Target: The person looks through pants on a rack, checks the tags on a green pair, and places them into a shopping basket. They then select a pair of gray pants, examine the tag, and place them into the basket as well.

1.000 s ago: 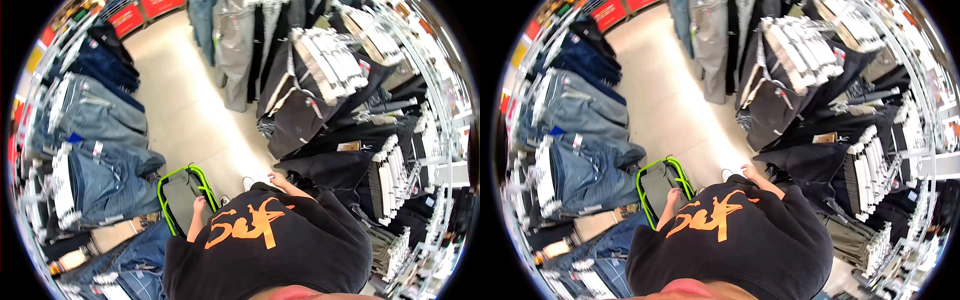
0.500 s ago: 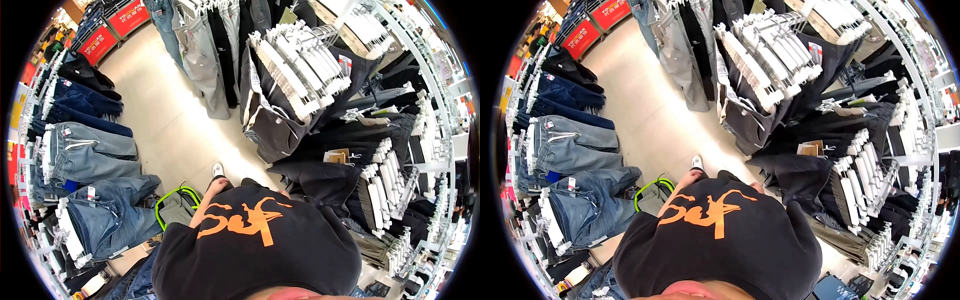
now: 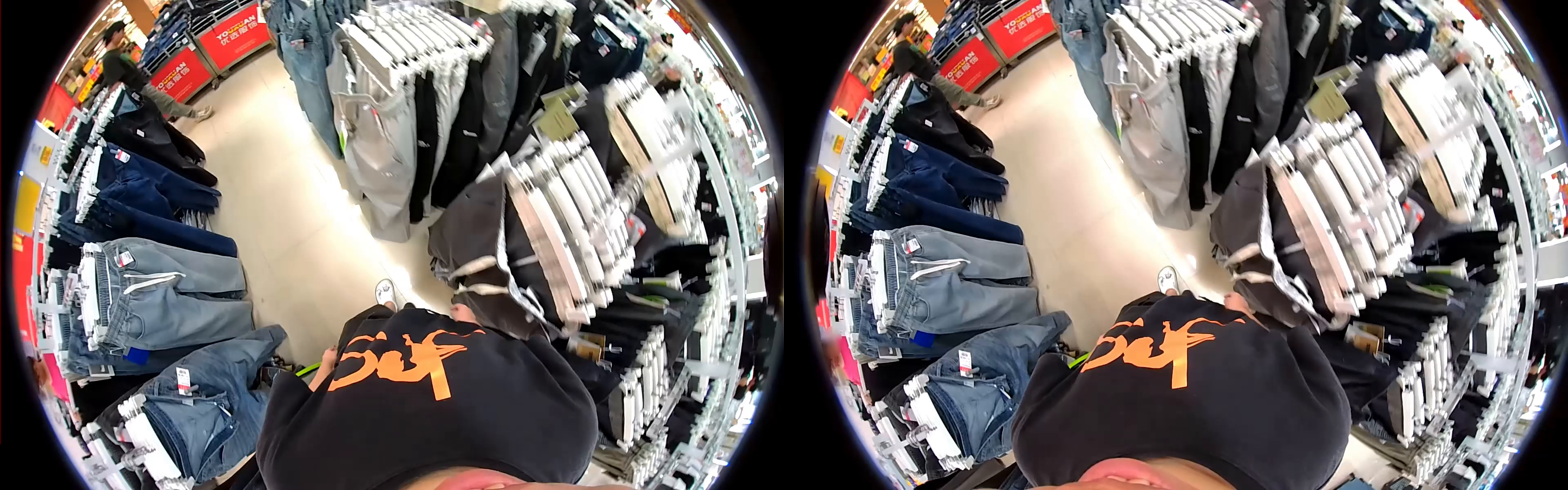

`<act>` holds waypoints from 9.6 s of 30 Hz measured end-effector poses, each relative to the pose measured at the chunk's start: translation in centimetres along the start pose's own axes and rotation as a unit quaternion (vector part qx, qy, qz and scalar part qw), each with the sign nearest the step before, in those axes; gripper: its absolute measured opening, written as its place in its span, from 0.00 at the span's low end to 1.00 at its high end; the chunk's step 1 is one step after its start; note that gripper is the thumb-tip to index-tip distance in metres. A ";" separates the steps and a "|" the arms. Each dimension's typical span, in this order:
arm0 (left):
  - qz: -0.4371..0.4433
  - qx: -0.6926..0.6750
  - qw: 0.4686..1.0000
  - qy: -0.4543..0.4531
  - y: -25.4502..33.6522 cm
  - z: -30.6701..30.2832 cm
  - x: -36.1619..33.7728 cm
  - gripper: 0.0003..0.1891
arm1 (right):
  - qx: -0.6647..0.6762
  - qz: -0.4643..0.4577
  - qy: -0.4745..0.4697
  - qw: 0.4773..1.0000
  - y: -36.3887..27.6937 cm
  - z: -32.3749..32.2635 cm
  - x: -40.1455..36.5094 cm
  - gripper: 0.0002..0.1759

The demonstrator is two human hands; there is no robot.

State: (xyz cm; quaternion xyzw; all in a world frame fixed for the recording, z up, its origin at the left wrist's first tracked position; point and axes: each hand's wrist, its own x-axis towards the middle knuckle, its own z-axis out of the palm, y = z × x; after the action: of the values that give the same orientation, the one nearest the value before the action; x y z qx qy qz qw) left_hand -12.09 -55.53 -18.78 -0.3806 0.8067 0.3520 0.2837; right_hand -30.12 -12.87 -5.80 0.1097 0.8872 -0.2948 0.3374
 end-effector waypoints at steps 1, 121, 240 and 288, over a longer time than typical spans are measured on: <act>0.013 0.002 1.000 -0.003 -0.6 0.1 1.9 0.18 | -0.024 -0.051 0.024 0.998 -3.1 -0.3 1.6 0.19; 0.707 0.261 0.578 -0.312 67.1 -36.9 8.5 0.19 | 0.720 -0.183 0.187 0.642 -52.4 -8.5 7.3 0.21; 0.174 -0.171 0.701 -0.671 69.4 -47.7 13.3 0.18 | 0.622 -0.085 0.016 0.778 -62.3 -10.4 9.3 0.22; 0.613 0.228 0.531 -0.539 71.5 -53.7 20.7 0.19 | 0.917 -0.070 0.222 0.324 -76.9 -5.1 20.7 0.13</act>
State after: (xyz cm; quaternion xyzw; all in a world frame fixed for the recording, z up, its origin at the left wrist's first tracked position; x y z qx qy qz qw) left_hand -91.86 -73.09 23.10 0.5471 0.5887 0.3821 0.4563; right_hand -78.59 -71.53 18.07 0.3484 0.0991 -0.9084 -0.2088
